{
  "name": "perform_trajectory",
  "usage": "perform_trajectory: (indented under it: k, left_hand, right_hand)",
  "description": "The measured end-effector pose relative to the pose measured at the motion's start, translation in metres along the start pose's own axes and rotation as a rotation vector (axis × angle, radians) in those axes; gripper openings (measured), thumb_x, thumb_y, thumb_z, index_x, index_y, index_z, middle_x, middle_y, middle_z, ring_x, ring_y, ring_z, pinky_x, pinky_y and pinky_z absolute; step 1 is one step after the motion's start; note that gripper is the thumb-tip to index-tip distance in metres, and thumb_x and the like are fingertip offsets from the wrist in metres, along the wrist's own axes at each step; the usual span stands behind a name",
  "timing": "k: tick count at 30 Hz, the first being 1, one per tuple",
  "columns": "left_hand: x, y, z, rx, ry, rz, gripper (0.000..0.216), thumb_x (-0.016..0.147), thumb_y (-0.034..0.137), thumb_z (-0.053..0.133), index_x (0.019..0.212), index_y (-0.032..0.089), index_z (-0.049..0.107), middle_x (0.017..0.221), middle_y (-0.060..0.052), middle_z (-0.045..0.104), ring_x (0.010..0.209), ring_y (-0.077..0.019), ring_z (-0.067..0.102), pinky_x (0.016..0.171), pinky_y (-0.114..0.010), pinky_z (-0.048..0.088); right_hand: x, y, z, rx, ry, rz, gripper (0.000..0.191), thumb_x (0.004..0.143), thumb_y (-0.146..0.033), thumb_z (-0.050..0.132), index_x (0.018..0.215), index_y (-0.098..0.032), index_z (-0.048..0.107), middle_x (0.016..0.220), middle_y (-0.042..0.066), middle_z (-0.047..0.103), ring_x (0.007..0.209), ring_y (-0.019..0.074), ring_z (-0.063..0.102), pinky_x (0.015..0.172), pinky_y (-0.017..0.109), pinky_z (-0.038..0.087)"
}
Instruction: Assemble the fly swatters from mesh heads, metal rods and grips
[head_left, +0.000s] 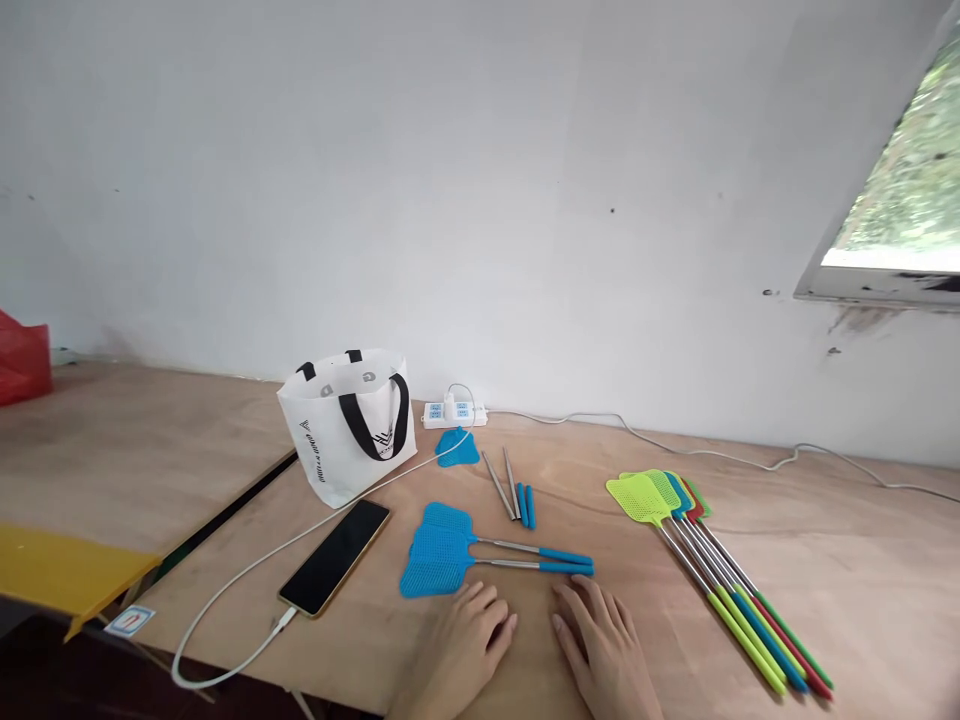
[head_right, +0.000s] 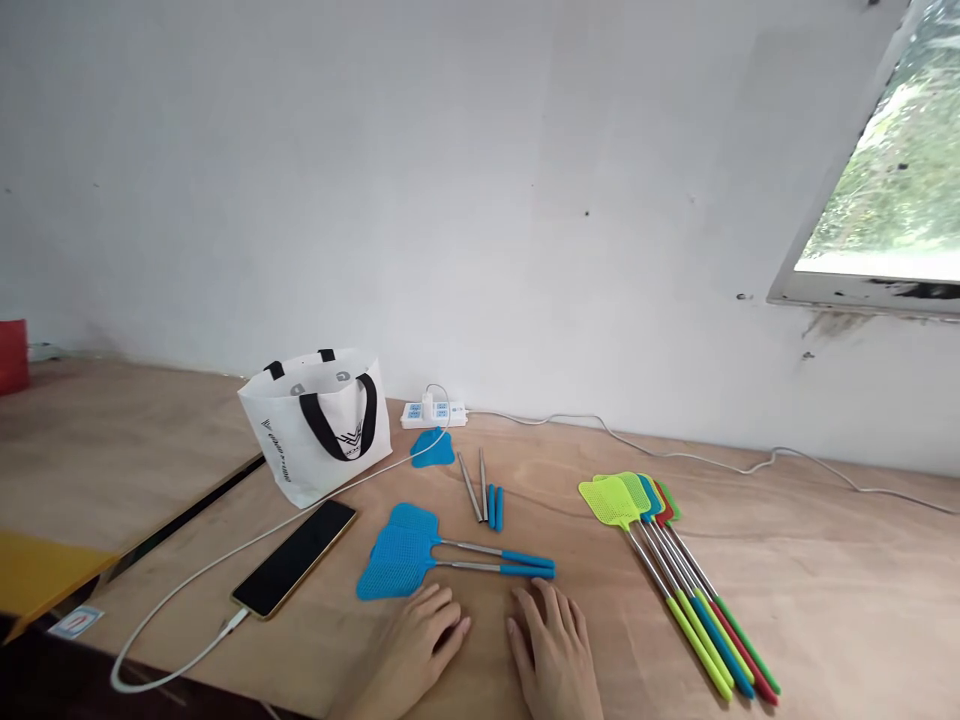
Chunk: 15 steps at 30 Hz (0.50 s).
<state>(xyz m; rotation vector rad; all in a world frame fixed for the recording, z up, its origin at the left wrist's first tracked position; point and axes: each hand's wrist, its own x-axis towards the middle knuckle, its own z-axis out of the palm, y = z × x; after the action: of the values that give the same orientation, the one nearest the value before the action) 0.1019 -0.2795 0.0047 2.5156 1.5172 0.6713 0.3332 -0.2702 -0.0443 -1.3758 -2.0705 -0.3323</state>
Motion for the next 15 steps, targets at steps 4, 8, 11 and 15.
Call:
perform_trajectory:
  k: [4, 8, 11, 15]
  left_hand:
    - [0.0023, 0.001, -0.0027, -0.037, 0.011, -0.022, 0.027, 0.101, 0.021, 0.05, 0.075, 0.02, 0.057, 0.084, -0.002, 0.064, 0.085, -0.0212, 0.061, 0.074, -0.033, 0.041]
    - [0.0041, -0.0002, 0.001, -0.078, 0.029, -0.044, 0.028, 0.101, 0.023, 0.051, 0.073, 0.02, 0.056, 0.082, -0.002, 0.065, 0.082, -0.0204, 0.061, 0.074, -0.033, 0.042]
    - [0.0037, -0.0022, 0.0059, -0.087, 0.036, -0.028, 0.025, 0.098, 0.021, 0.054, 0.073, 0.02, 0.057, 0.082, -0.002, 0.065, 0.082, -0.0213, 0.061, 0.074, -0.034, 0.041]
    - [0.0006, -0.0036, 0.0037, -0.144, 0.026, -0.018, 0.025, 0.098, 0.02, 0.056, 0.073, 0.02, 0.057, 0.083, -0.002, 0.065, 0.083, -0.0208, 0.061, 0.074, -0.033, 0.04]
  right_hand:
    - [0.0022, -0.0022, -0.0049, 0.01, -0.025, 0.019, 0.028, 0.099, -0.044, 0.048, 0.119, -0.031, 0.065, 0.118, 0.006, 0.07, 0.105, 0.0261, 0.067, 0.088, 0.042, 0.053]
    - [0.0029, 0.0003, -0.0047, 0.002, -0.026, 0.008, 0.028, 0.1, -0.043, 0.047, 0.118, -0.032, 0.065, 0.117, 0.005, 0.07, 0.105, 0.0247, 0.067, 0.089, 0.04, 0.053]
    - [0.0025, 0.0029, -0.0028, -0.014, -0.017, -0.015, 0.03, 0.1, -0.044, 0.048, 0.122, -0.033, 0.064, 0.119, 0.004, 0.069, 0.106, 0.0232, 0.067, 0.089, 0.038, 0.053]
    - [0.0034, -0.0008, -0.0063, -0.013, -0.069, 0.031, 0.031, 0.101, -0.044, 0.047, 0.125, -0.034, 0.063, 0.121, 0.004, 0.068, 0.109, 0.0223, 0.066, 0.092, 0.038, 0.052]
